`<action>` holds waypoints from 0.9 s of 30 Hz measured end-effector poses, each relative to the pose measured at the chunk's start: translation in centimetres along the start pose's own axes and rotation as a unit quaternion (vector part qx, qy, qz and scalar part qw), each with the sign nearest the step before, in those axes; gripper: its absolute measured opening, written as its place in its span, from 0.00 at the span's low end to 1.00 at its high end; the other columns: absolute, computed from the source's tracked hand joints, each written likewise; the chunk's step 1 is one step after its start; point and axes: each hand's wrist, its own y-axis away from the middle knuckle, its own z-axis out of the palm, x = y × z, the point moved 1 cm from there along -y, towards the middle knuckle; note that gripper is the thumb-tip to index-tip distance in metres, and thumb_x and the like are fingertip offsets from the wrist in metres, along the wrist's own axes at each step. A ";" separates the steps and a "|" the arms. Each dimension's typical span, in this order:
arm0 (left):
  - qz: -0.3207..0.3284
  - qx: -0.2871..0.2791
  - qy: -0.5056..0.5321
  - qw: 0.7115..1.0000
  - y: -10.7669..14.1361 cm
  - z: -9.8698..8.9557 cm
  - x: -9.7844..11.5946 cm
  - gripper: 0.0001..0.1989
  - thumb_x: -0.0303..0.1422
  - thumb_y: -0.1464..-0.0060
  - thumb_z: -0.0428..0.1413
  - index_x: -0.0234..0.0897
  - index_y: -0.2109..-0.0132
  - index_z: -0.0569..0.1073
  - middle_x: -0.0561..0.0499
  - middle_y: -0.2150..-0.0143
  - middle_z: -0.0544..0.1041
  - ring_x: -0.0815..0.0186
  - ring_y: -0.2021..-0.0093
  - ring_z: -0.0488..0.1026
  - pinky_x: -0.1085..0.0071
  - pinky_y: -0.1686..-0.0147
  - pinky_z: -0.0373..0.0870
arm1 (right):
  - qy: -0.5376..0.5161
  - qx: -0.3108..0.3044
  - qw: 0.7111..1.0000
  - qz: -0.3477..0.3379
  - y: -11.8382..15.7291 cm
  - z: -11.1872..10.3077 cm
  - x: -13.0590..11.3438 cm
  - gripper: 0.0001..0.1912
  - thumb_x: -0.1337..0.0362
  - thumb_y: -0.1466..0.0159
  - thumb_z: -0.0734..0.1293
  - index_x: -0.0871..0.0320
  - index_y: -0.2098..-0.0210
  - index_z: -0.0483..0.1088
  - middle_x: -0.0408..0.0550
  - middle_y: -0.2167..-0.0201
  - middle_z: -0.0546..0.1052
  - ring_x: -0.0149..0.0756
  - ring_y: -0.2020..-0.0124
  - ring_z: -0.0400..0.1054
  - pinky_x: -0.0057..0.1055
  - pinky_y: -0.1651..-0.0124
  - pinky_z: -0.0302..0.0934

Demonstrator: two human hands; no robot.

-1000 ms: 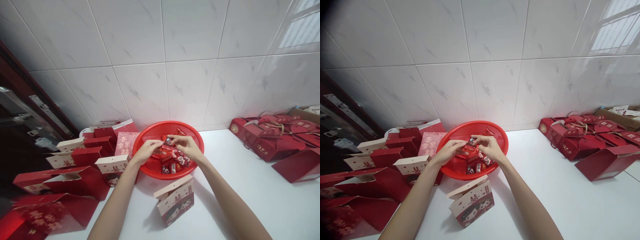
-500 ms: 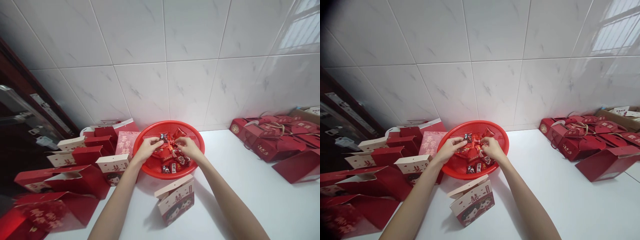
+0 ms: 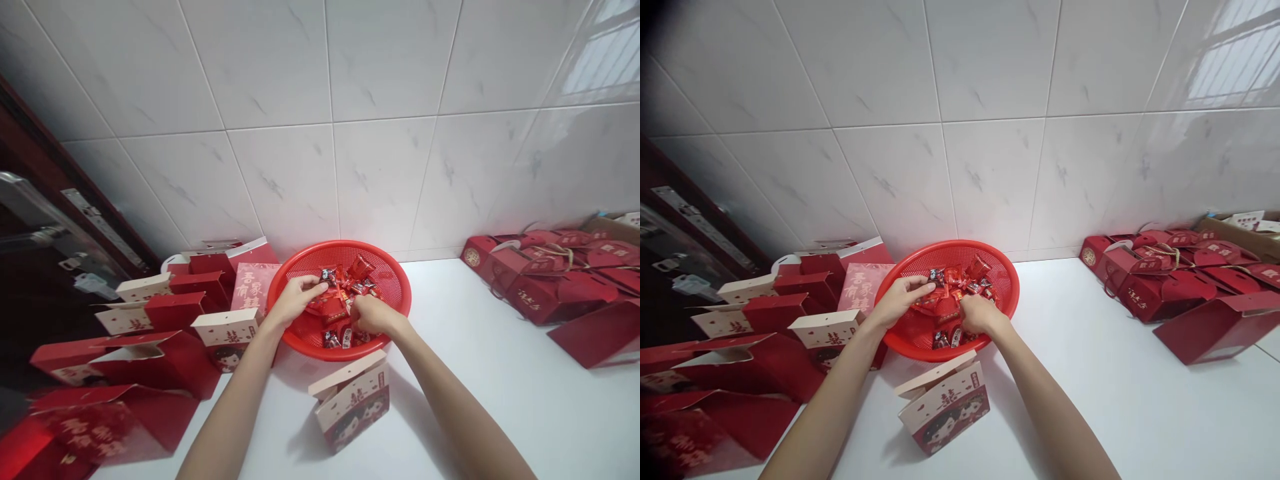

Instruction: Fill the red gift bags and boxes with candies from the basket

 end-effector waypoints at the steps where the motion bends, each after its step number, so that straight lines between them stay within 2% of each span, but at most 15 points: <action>1: 0.001 0.002 0.000 1.000 0.0 0.0 0.0 0.22 0.50 0.60 0.66 0.34 0.72 0.73 0.54 0.74 0.73 0.69 0.72 0.68 0.72 0.68 0.65 | -0.007 -0.002 1.000 -0.008 0.0 -0.1 0.0 0.11 0.79 0.53 0.66 0.58 0.83 0.68 0.48 0.79 0.75 0.40 0.74 0.71 0.30 0.69 0.59; 6: 0.004 0.010 -0.003 1.000 -0.1 0.0 0.0 0.21 0.48 0.60 0.66 0.34 0.71 0.74 0.54 0.74 0.73 0.69 0.71 0.68 0.72 0.68 0.64 | -0.040 0.009 0.998 -0.042 -0.1 0.1 0.2 0.16 0.83 0.56 0.62 0.58 0.78 0.73 0.47 0.76 0.76 0.38 0.72 0.71 0.28 0.71 0.57; 10: 0.005 0.011 -0.006 1.000 0.0 0.0 0.1 0.20 0.48 0.60 0.65 0.35 0.70 0.74 0.54 0.73 0.73 0.68 0.71 0.68 0.72 0.67 0.64 | -0.049 0.031 0.998 -0.039 -0.3 0.2 0.5 0.19 0.84 0.57 0.60 0.59 0.73 0.74 0.47 0.77 0.75 0.40 0.71 0.70 0.29 0.70 0.57; 13: 0.010 0.020 -0.015 1.000 -0.1 -0.1 0.0 0.19 0.47 0.59 0.64 0.36 0.74 0.71 0.55 0.75 0.71 0.69 0.72 0.66 0.72 0.69 0.62 | -0.115 0.104 0.988 -0.028 -0.6 -0.1 0.9 0.19 0.83 0.55 0.61 0.59 0.69 0.74 0.47 0.74 0.76 0.39 0.69 0.71 0.30 0.67 0.60; 15: 0.013 0.041 -0.024 0.999 -0.3 -0.2 -0.3 0.19 0.46 0.59 0.64 0.37 0.77 0.67 0.57 0.78 0.67 0.70 0.75 0.64 0.73 0.71 0.60 | -0.215 0.190 0.957 -0.034 -0.9 -0.5 1.2 0.17 0.79 0.53 0.62 0.58 0.68 0.73 0.47 0.71 0.77 0.39 0.67 0.71 0.31 0.65 0.62; 17: 0.015 0.067 -0.031 0.997 -0.5 -0.3 -0.6 0.20 0.45 0.59 0.64 0.37 0.79 0.63 0.58 0.80 0.64 0.71 0.76 0.62 0.74 0.73 0.58 | -0.324 0.267 0.906 -0.053 -1.0 -1.0 1.6 0.13 0.75 0.52 0.64 0.58 0.67 0.72 0.47 0.69 0.76 0.38 0.65 0.71 0.32 0.62 0.64; 19: 0.017 0.082 -0.036 0.996 -0.6 -0.4 -0.8 0.21 0.44 0.60 0.64 0.37 0.79 0.62 0.58 0.80 0.63 0.71 0.76 0.61 0.74 0.74 0.57 | -0.418 0.297 0.855 -0.077 -1.0 -1.3 1.9 0.13 0.70 0.51 0.66 0.58 0.64 0.72 0.46 0.68 0.75 0.37 0.65 0.71 0.33 0.61 0.66; 21: 0.016 0.069 -0.040 0.997 -0.5 -0.3 -0.8 0.21 0.45 0.60 0.64 0.37 0.79 0.63 0.58 0.80 0.64 0.71 0.76 0.62 0.74 0.74 0.57 | -0.484 0.278 0.823 -0.104 -0.7 -1.5 2.1 0.16 0.66 0.51 0.69 0.58 0.61 0.72 0.45 0.68 0.74 0.37 0.64 0.70 0.34 0.60 0.66; 23: 0.015 0.027 -0.042 0.999 -0.3 -0.1 -0.5 0.20 0.46 0.58 0.64 0.37 0.77 0.66 0.57 0.78 0.67 0.70 0.75 0.64 0.74 0.72 0.59 | -0.524 0.244 0.807 -0.123 -0.4 -1.6 2.1 0.19 0.65 0.53 0.72 0.57 0.60 0.71 0.44 0.69 0.74 0.37 0.64 0.70 0.34 0.60 0.66; 27: 0.008 -0.063 -0.037 0.997 0.2 0.3 0.0 0.18 0.46 0.56 0.65 0.35 0.70 0.72 0.53 0.72 0.74 0.67 0.69 0.71 0.72 0.67 0.65 | -0.542 0.192 0.808 -0.129 0.2 -1.6 1.7 0.22 0.64 0.52 0.74 0.56 0.57 0.71 0.43 0.69 0.74 0.35 0.66 0.70 0.35 0.60 0.67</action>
